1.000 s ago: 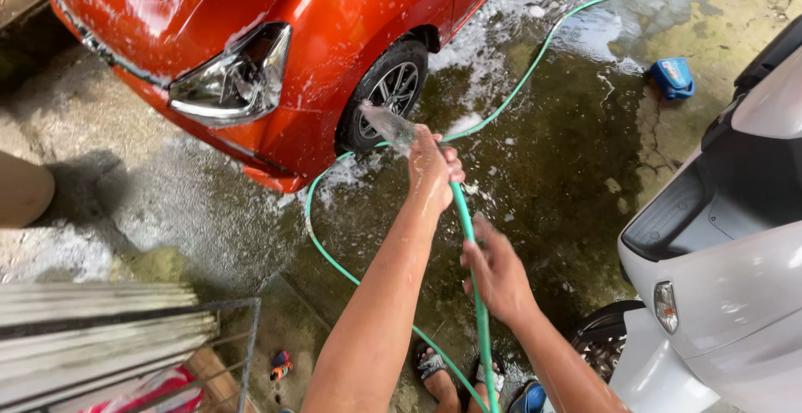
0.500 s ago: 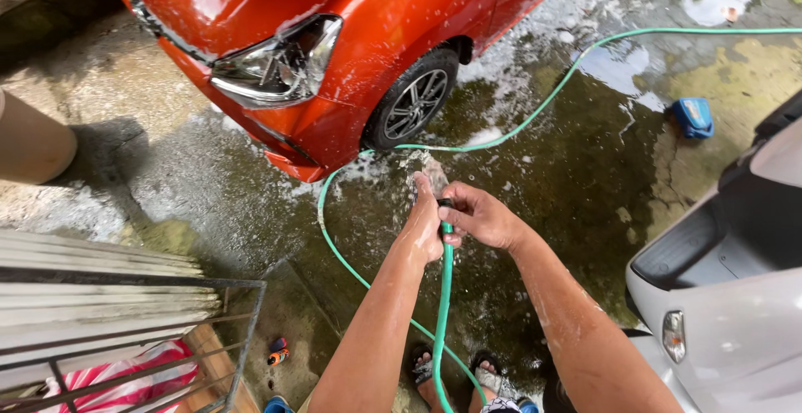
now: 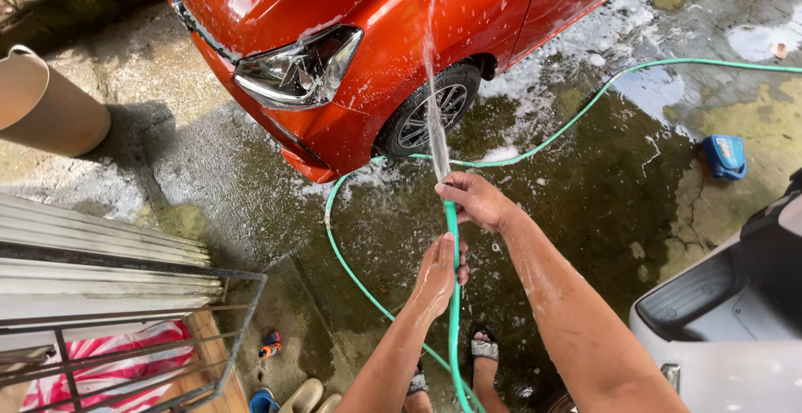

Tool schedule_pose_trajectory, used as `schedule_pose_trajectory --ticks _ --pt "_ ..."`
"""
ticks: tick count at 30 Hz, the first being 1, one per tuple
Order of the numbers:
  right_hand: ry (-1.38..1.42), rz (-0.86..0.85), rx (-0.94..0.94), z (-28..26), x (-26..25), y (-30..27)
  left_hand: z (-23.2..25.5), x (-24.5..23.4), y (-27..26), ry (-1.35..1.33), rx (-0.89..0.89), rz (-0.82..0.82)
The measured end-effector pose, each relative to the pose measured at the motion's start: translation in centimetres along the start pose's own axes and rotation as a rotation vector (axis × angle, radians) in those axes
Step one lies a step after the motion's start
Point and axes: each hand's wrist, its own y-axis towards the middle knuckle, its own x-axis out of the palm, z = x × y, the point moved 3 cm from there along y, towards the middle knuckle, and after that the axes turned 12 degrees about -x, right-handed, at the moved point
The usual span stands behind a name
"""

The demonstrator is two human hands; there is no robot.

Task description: The person washes an orange car by spraying water from a hose and scrubbing the hood, fender, and headlight with a sponge.

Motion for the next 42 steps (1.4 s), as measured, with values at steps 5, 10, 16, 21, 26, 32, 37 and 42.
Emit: schedule_pose_trajectory --ticks 5,10,16,21,26,32,37,42 --pt "0.339 0.036 0.070 -0.6 -3.0 -0.6 1.1 3.2 1.0 0.014 -0.027 0.042" --pt "0.423 0.002 -0.175 -4.4 -7.8 -1.8 3.2 9.6 1.5 0.019 0.110 -0.094" --pt "0.582 0.154 -0.220 -5.7 -9.8 -3.0 4.9 13.5 2.9 0.398 0.138 -0.025" --pt "0.688 0.353 -0.090 -6.0 -11.0 -6.1 5.2 15.9 3.4 0.617 0.079 0.014" --pt "0.714 0.426 -0.022 -7.3 -12.3 -8.2 5.5 17.7 3.0 0.656 0.001 -0.005" --pt "0.549 0.338 0.330 -2.0 -9.7 -9.6 2.0 14.6 4.1 0.725 -0.200 -0.028" --pt "0.549 0.210 0.356 5.2 -7.9 -9.0 0.7 11.5 3.6 1.228 -0.199 0.114" --pt "0.469 0.362 0.396 6.7 -8.6 -8.7 0.9 8.7 5.0 1.033 -0.072 0.297"
